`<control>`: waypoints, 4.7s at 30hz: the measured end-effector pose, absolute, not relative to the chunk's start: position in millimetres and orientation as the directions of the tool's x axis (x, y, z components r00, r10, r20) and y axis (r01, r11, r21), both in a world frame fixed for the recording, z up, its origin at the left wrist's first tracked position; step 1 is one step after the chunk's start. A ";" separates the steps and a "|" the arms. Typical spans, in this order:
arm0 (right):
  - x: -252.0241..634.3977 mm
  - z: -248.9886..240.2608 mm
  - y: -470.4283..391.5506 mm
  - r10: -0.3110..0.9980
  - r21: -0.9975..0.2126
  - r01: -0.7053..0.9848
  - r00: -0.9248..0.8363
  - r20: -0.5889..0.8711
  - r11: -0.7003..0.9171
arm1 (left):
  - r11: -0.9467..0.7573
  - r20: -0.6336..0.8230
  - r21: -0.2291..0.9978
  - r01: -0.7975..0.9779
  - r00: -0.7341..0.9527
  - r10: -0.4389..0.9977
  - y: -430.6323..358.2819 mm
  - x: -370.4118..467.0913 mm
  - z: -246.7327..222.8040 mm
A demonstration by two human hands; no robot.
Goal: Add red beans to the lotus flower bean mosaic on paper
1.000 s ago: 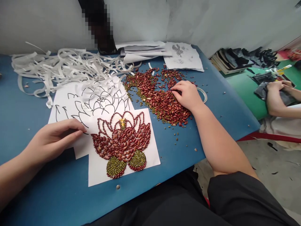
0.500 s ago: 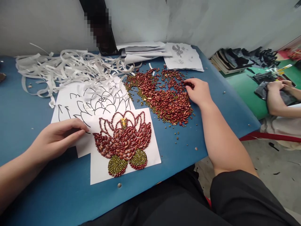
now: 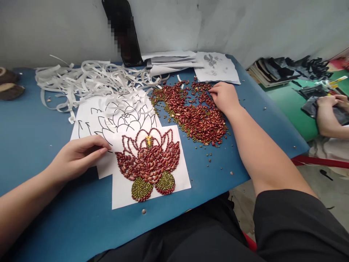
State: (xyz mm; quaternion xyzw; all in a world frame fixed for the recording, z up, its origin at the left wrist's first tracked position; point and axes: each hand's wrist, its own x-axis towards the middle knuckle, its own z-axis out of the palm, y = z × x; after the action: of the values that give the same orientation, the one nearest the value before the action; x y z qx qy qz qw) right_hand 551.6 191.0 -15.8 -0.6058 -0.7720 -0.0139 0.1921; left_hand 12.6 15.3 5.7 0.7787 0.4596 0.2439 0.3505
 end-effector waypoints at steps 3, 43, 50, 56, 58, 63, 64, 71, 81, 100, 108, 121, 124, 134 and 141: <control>555.4 -22.9 206.7 0.925 -0.170 0.951 -0.191 0.328 0.257 | -0.322 0.054 0.768 0.554 0.446 0.894 17.9 11.1 4.1; 268.3 17.6 64.1 0.388 -0.539 0.302 -0.920 0.051 0.786 | -0.393 0.149 0.801 0.452 0.485 0.862 18.9 20.3 7.2; 268.6 20.9 64.5 0.424 -0.551 0.350 -0.906 0.008 0.758 | -0.388 0.140 0.802 0.455 0.487 0.862 19.3 19.6 7.0; 268.9 24.9 63.1 0.432 -0.548 0.381 -0.901 -0.039 0.745 | -0.390 0.151 0.806 0.445 0.483 0.863 19.0 19.9 4.8; 267.7 25.4 62.4 0.432 -0.541 0.391 -0.900 -0.057 0.744 | -0.394 0.166 0.808 0.437 0.473 0.865 18.8 19.9 2.2; 264.7 26.4 61.6 0.439 -0.523 0.416 -0.894 -0.086 0.744 | -0.387 0.163 0.811 0.438 0.467 0.869 18.6 20.6 0.2; 264.5 26.7 61.7 0.439 -0.523 0.419 -0.894 -0.093 0.742 | -0.385 0.160 0.812 0.439 0.467 0.870 18.6 20.9 1.3; 264.7 29.7 61.9 0.439 -0.504 0.433 -0.891 -0.115 0.747 | -0.380 0.139 0.804 0.458 0.476 0.868 18.7 21.4 6.0; 265.4 21.1 64.2 0.450 -0.509 0.390 -0.893 -0.006 0.767 | -0.375 0.138 0.804 0.463 0.467 0.873 18.9 20.8 0.6; 274.3 15.8 66.6 0.225 -0.162 0.202 -0.964 0.141 0.966 | -0.367 0.125 0.808 0.460 0.476 0.871 18.7 21.9 6.0; 272.8 16.3 66.6 0.237 -0.145 0.219 -0.964 0.121 0.965 | -0.354 0.091 0.805 0.476 0.490 0.867 19.1 21.7 10.1; 276.2 19.3 69.3 0.249 -0.234 0.204 -0.951 0.181 0.950 | -0.613 0.261 0.638 0.466 0.617 0.742 12.4 22.1 0.6; 275.8 17.4 69.4 0.237 -0.236 0.192 -0.955 0.179 0.952 | -0.674 0.301 0.587 0.448 0.652 0.696 11.2 21.8 -2.6; 273.4 11.1 69.9 0.264 -0.269 0.219 -0.954 0.144 0.938 | -0.823 0.385 0.408 0.394 0.744 0.547 11.9 21.8 -8.2; 271.0 10.0 67.9 0.281 -0.285 0.239 -0.952 0.117 0.928 | -0.812 0.363 0.424 0.401 0.746 0.558 11.5 21.4 -8.3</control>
State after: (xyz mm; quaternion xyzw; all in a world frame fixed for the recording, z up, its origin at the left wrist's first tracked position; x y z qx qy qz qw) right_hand 271.0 67.9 10.0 -0.1329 -0.9787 0.1352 0.0783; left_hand 21.4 11.5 -8.3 0.9204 0.2603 0.2429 0.1614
